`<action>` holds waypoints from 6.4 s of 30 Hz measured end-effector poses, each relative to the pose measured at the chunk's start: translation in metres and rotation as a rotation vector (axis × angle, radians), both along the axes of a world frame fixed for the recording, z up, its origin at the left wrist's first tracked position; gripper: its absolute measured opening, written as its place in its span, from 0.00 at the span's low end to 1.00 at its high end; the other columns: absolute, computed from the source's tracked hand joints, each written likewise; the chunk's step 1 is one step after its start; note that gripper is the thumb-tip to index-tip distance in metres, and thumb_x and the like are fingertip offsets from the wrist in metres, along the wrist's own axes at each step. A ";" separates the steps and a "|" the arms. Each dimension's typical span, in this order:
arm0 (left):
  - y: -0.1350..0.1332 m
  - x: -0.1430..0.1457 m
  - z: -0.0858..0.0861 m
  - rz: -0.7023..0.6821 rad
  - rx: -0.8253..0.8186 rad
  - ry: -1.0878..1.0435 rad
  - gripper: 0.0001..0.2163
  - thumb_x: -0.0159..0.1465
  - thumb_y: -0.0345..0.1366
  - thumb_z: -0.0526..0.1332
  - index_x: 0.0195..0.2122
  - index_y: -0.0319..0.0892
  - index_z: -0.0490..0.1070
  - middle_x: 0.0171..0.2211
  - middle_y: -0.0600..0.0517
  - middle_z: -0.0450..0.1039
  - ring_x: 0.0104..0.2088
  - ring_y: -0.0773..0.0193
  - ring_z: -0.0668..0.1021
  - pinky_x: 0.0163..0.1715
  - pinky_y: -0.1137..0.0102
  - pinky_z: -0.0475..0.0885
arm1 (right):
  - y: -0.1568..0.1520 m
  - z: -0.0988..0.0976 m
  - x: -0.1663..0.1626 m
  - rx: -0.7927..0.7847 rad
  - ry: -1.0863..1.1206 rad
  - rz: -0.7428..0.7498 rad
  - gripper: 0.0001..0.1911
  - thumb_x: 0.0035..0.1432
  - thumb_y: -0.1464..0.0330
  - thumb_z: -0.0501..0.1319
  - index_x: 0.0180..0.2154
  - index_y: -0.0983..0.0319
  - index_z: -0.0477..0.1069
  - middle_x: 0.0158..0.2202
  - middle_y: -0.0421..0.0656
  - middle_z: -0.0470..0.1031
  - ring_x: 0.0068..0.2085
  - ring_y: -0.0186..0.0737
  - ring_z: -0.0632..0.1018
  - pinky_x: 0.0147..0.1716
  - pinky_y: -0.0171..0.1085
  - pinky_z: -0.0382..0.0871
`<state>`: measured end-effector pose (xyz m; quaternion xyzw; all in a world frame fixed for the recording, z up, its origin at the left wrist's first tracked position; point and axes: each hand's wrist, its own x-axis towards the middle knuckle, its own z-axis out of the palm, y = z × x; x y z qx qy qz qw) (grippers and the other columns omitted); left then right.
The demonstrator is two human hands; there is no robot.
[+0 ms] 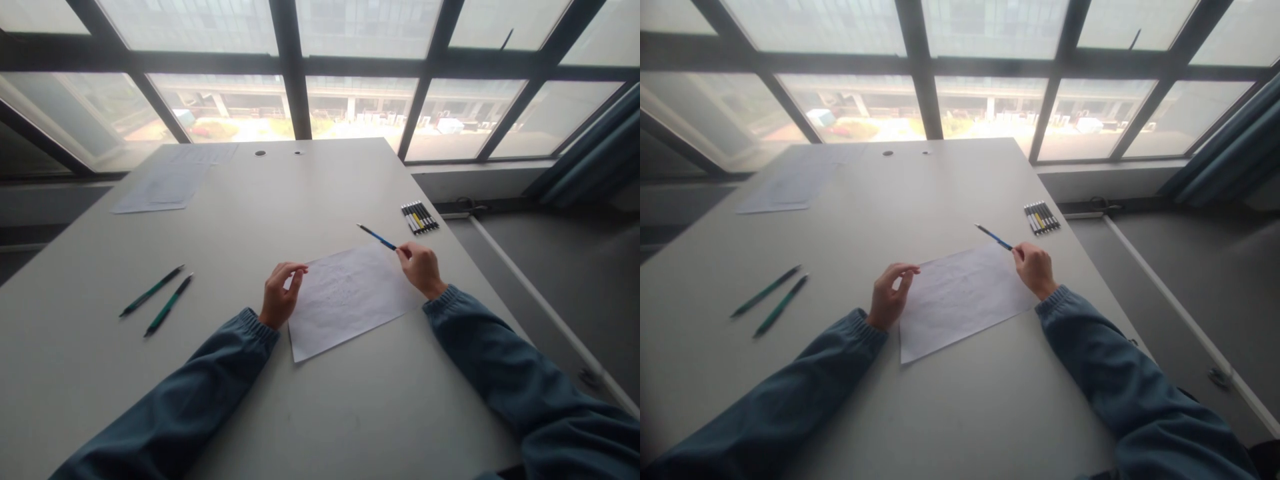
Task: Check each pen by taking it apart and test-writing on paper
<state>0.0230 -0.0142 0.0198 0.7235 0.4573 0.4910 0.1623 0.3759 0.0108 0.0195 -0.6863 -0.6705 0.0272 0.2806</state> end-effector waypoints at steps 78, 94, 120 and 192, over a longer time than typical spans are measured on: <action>-0.003 -0.055 0.013 0.177 0.005 0.316 0.09 0.68 0.37 0.58 0.43 0.42 0.76 0.37 0.49 0.80 0.40 0.59 0.78 0.46 0.64 0.73 | 0.058 -0.028 0.049 -0.051 -0.115 -0.251 0.16 0.66 0.58 0.57 0.36 0.65 0.72 0.32 0.54 0.78 0.32 0.49 0.75 0.35 0.41 0.60; 0.011 -0.224 0.001 0.671 -0.259 0.626 0.05 0.62 0.34 0.61 0.35 0.38 0.72 0.33 0.47 0.74 0.38 0.55 0.74 0.48 0.60 0.69 | 0.052 -0.024 0.033 0.154 -0.080 -0.097 0.17 0.64 0.60 0.53 0.27 0.61 0.69 0.23 0.46 0.72 0.25 0.42 0.67 0.30 0.39 0.55; -0.015 0.018 0.024 0.005 -0.423 -0.745 0.13 0.60 0.40 0.70 0.41 0.41 0.72 0.38 0.49 0.78 0.39 0.63 0.80 0.46 0.64 0.77 | -0.020 0.000 -0.072 -0.178 0.676 0.606 0.15 0.61 0.57 0.65 0.43 0.61 0.77 0.35 0.45 0.80 0.35 0.41 0.80 0.35 0.40 0.76; -0.010 0.003 0.003 0.061 -0.046 0.010 0.05 0.65 0.38 0.66 0.37 0.43 0.79 0.34 0.50 0.80 0.33 0.63 0.77 0.36 0.68 0.73 | -0.016 -0.019 -0.076 -0.021 0.957 0.411 0.11 0.57 0.61 0.69 0.36 0.62 0.78 0.27 0.41 0.79 0.28 0.37 0.78 0.32 0.38 0.75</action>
